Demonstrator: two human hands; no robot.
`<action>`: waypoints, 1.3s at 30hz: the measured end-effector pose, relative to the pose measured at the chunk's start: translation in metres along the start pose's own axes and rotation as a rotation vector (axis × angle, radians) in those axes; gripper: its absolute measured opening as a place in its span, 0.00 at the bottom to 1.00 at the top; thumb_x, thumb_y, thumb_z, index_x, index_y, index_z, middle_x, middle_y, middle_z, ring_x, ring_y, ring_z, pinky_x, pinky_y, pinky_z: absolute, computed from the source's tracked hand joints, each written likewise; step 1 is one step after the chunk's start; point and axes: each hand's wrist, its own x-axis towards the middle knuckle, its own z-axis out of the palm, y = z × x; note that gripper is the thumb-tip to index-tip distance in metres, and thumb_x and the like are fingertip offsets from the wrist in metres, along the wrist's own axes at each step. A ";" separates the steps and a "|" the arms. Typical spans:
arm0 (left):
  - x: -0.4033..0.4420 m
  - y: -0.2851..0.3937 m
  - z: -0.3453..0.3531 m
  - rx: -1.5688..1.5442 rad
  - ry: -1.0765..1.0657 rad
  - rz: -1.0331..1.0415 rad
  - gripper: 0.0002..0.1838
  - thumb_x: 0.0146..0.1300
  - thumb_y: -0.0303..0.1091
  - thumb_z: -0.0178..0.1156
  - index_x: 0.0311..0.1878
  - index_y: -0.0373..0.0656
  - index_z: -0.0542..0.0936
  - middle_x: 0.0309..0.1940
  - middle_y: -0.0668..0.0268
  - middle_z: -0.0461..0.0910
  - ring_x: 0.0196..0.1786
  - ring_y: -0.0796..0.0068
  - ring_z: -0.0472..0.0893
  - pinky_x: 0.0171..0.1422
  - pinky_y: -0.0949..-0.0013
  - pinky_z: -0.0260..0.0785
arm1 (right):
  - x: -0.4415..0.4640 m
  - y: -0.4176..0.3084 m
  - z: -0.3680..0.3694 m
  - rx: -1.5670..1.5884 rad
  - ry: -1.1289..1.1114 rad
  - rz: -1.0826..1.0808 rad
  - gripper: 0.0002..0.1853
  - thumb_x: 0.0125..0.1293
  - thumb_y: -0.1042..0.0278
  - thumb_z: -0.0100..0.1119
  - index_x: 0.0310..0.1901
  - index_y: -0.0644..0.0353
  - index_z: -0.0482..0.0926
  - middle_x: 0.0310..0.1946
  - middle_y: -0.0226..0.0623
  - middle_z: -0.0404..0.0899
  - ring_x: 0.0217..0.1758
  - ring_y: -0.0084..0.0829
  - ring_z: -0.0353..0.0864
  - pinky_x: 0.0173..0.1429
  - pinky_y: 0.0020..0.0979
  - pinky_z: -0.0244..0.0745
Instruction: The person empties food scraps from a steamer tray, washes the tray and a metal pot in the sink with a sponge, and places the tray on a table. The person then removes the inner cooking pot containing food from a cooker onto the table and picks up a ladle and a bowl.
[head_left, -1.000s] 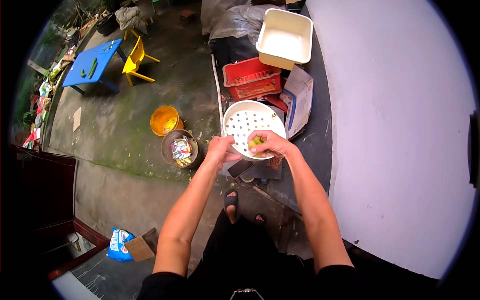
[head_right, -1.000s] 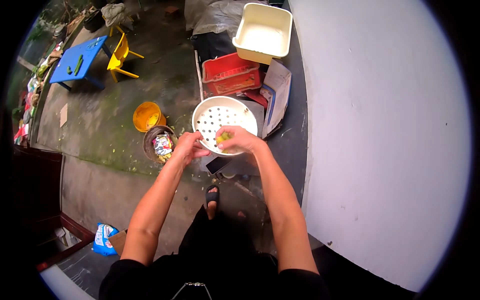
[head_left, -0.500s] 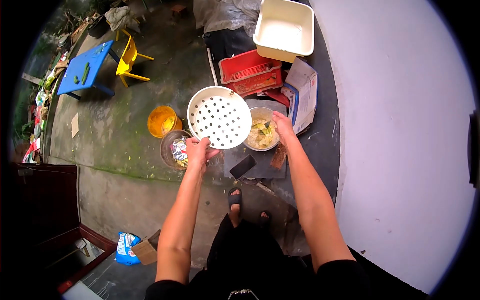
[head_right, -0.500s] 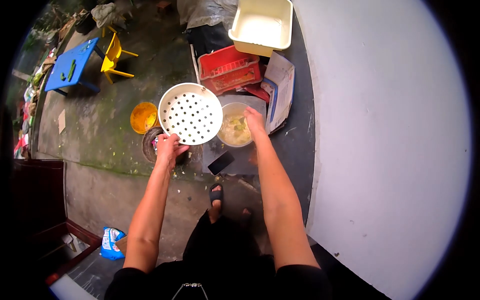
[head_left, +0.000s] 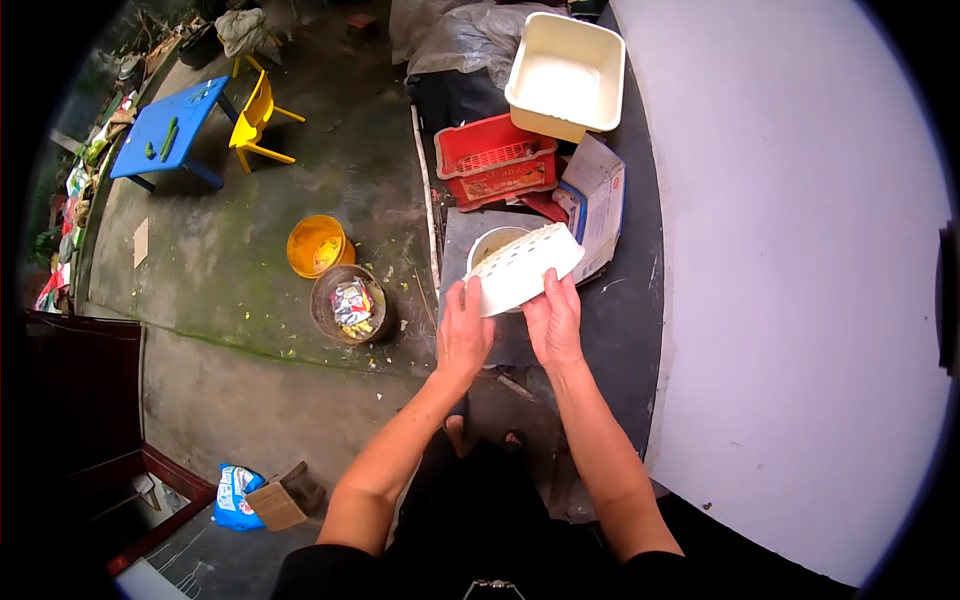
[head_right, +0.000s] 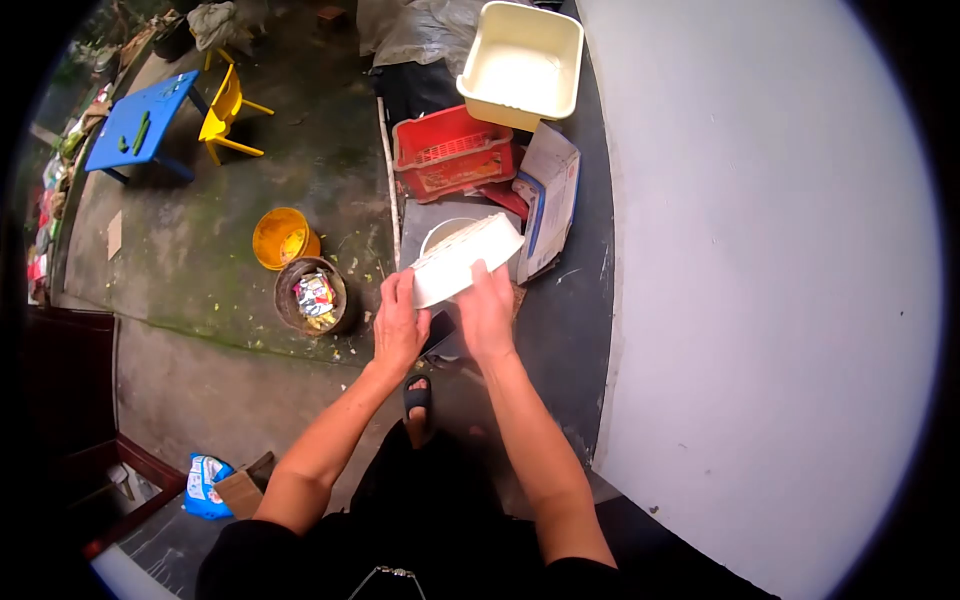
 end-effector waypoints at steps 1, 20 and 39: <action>-0.007 0.007 0.004 0.010 -0.051 0.018 0.35 0.50 0.23 0.62 0.64 0.41 0.63 0.56 0.48 0.66 0.52 0.43 0.73 0.51 0.52 0.72 | -0.003 -0.001 -0.004 -0.006 0.076 -0.070 0.25 0.73 0.64 0.47 0.67 0.64 0.58 0.63 0.41 0.67 0.65 0.36 0.68 0.69 0.40 0.64; 0.029 0.056 0.016 -0.222 -0.652 0.666 0.37 0.64 0.48 0.54 0.71 0.37 0.57 0.72 0.52 0.54 0.75 0.58 0.52 0.78 0.55 0.42 | -0.026 -0.044 -0.088 0.121 0.360 -0.126 0.24 0.75 0.56 0.38 0.64 0.64 0.63 0.62 0.45 0.68 0.64 0.41 0.69 0.68 0.44 0.63; 0.094 0.031 0.092 -0.108 -0.486 0.530 0.31 0.71 0.45 0.42 0.70 0.34 0.56 0.72 0.50 0.53 0.76 0.58 0.50 0.78 0.58 0.39 | -0.031 -0.041 -0.099 -0.071 0.394 -0.200 0.20 0.75 0.60 0.40 0.60 0.66 0.67 0.56 0.42 0.74 0.59 0.35 0.74 0.63 0.38 0.70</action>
